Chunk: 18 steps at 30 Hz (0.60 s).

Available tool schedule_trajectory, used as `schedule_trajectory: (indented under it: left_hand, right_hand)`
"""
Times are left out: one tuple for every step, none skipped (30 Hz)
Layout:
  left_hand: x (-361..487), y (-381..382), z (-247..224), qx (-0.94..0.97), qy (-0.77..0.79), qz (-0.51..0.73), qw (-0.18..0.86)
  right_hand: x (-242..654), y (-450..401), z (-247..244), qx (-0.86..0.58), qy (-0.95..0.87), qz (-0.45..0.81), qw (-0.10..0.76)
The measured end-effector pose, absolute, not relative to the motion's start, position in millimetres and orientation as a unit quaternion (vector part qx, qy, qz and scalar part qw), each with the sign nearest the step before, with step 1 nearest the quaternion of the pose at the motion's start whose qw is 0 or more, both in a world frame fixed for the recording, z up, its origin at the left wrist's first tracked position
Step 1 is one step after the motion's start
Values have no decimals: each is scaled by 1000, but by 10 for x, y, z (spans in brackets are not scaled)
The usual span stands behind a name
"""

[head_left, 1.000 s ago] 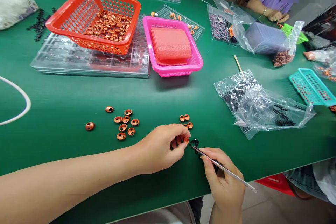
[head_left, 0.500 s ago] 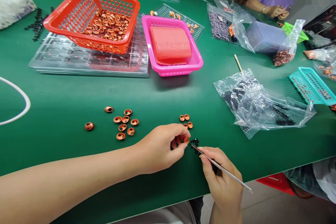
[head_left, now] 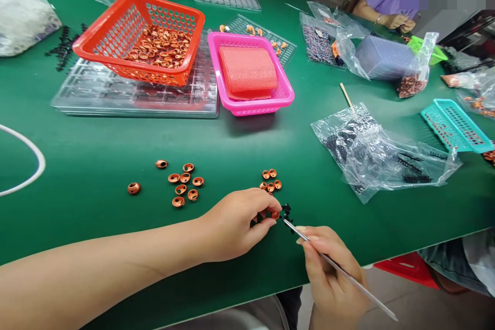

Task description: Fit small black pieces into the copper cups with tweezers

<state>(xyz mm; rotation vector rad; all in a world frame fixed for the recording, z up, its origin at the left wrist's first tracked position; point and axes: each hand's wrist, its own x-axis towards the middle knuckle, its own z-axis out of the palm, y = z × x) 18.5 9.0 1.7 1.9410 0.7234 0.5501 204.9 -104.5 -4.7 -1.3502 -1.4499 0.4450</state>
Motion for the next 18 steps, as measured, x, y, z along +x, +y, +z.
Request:
schedule_trajectory:
  left_hand:
    - [186, 88, 20, 798, 295, 227, 475]
    - [186, 86, 25, 800, 293, 228, 472]
    - [185, 86, 30, 802, 291, 227, 470]
    - [184, 86, 36, 804, 289, 226, 468]
    - [183, 86, 41, 806, 286, 225, 467]
    - [182, 87, 45, 808, 283, 223, 466]
    - [181, 88, 47, 810, 280, 222, 464]
    - [180, 90, 48, 812, 278, 222, 463]
    - [179, 91, 48, 812, 277, 222, 462]
    - [179, 93, 46, 813, 276, 223, 462]
    - [179, 95, 43, 813, 275, 223, 462]
    - [179, 97, 39, 813, 274, 225, 462]
    - [180, 100, 35, 814, 273, 227, 461]
    - [180, 102, 30, 814, 272, 227, 460]
    - [181, 105, 25, 814, 273, 227, 459]
    - [181, 106, 20, 814, 274, 227, 459]
    - [181, 107, 15, 814, 273, 228, 458]
    - [181, 107, 10, 815, 272, 231, 458]
  right_hand:
    - [2047, -1035, -53, -558, -620, 192, 518]
    - [2048, -1026, -61, -555, -630, 195, 507]
    - [2053, -1018, -70, -555, -637, 197, 498]
    - [2060, -1013, -78, -556, -642, 196, 490]
    - [2069, -1012, -83, -559, -644, 195, 484]
    - [2077, -1013, -87, -560, -648, 194, 478]
    - [2084, -1016, -88, -561, -651, 193, 473]
    - [2089, -1019, -88, -560, -656, 193, 468]
    - [2093, -1023, -87, -560, -660, 195, 461]
    - [2095, -1026, -85, -560, -663, 195, 457]
    - [2095, -1028, -84, -559, -665, 196, 455]
    - [2094, -1028, -83, -558, -666, 195, 455]
    - [2091, -1027, -83, -557, -667, 194, 456]
    - [2088, -1025, -82, -556, -668, 193, 456]
    - [2084, -1023, -81, -556, -667, 192, 457]
    - [2080, -1022, -80, -557, -666, 191, 458]
    - [2076, -1020, -79, -559, -663, 191, 459]
    - [2073, -1019, -77, -561, -661, 191, 460]
